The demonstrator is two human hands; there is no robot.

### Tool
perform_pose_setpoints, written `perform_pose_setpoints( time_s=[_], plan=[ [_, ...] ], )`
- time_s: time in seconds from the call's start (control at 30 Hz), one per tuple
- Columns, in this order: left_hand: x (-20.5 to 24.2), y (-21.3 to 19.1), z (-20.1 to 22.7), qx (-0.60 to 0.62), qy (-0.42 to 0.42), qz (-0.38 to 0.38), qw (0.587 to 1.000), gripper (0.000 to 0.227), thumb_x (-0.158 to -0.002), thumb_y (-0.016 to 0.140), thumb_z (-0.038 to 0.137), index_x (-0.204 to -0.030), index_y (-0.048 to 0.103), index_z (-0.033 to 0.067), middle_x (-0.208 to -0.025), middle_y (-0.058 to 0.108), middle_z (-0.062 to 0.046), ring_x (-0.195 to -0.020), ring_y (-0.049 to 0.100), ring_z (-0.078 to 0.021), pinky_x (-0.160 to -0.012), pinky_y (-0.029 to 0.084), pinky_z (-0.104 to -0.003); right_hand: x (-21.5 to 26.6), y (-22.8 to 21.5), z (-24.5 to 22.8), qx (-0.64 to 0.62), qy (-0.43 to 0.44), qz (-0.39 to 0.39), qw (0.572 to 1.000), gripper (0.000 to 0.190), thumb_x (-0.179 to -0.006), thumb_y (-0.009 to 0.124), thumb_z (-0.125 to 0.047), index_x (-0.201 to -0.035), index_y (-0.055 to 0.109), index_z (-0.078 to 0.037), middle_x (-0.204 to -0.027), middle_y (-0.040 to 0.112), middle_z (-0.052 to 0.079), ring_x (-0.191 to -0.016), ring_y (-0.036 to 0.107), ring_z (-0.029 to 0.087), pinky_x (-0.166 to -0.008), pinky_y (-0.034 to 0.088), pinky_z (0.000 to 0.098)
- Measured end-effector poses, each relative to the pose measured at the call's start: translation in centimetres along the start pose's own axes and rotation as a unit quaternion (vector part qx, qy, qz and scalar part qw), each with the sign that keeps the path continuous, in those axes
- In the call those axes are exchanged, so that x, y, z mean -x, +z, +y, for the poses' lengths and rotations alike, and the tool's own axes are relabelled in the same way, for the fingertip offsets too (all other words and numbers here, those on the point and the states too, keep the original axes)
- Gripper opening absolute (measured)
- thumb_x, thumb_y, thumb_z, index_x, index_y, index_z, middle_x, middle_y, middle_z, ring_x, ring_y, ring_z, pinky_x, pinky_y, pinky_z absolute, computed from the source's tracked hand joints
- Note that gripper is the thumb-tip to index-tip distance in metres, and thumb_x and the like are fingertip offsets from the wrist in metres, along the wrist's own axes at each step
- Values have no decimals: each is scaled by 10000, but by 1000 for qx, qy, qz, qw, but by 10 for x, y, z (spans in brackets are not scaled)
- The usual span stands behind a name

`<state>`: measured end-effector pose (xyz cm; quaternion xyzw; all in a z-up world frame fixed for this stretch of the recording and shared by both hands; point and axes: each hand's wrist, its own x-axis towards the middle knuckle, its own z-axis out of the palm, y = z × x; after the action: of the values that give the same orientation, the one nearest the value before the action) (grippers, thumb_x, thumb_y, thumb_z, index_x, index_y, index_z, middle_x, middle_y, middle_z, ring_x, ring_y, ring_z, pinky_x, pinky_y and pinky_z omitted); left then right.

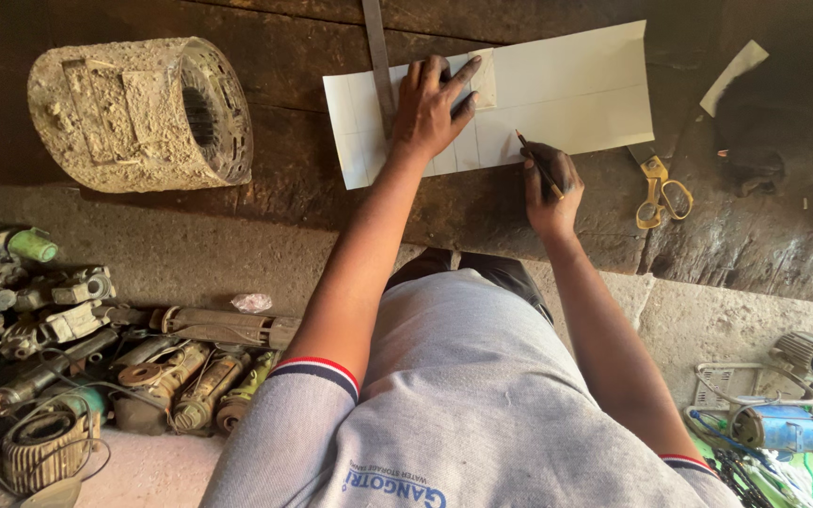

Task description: The person cuts a large white sheet with scissors along a marked line, then uses a ruler and pencil to draw multiple straight lines on the cut piece. The person repeatedly repositions the ruler and marks the sheet to create a grid pattern.

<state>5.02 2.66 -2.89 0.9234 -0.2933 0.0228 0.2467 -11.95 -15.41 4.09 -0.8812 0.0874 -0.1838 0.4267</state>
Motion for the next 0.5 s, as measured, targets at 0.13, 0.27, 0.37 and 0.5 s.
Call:
perform_pose_setpoints(
  time_s=[0.13, 0.27, 0.37, 0.5],
  plan=[
    [0, 0, 0, -30, 22, 49, 998, 540, -1000, 678, 447, -1509, 521, 356, -1274, 539, -160, -1132, 503, -339, -970, 479, -472, -18, 6, 0, 18, -1, -5, 1000, 131, -1048, 660, -69, -1170, 698, -40, -1079, 763, 143, -1000, 752, 292, -868, 584, 372],
    [1, -4, 2, -7, 2, 11, 1000, 539, -1014, 696, 424, -1520, 522, 357, -1264, 549, -151, -1150, 508, -334, -994, 480, -479, -58, 25, 7, -14, -6, -9, 1000, 177, -1031, 672, -65, -1203, 704, -43, -1076, 766, 125, -1000, 772, 246, -870, 598, 345],
    [1, -6, 4, -9, 4, 23, 1000, 569, -978, 718, 423, -1509, 524, 370, -1284, 549, -168, -1164, 511, -344, -998, 481, -484, -87, 42, 10, -44, -13, -22, 999, 183, -1013, 698, -57, -1194, 719, -51, -1075, 777, 114, -977, 776, 274, -831, 597, 366],
    [0, -4, 4, -6, -3, 19, 1000, 586, -975, 731, 412, -1517, 510, 377, -1282, 563, -167, -1167, 521, -347, -1006, 483, -491, -97, 44, 10, 40, -99, -9, 994, 187, -1006, 734, -36, -1191, 737, -63, -1053, 770, 123, -896, 700, 355, -815, 566, 430]
  ],
)
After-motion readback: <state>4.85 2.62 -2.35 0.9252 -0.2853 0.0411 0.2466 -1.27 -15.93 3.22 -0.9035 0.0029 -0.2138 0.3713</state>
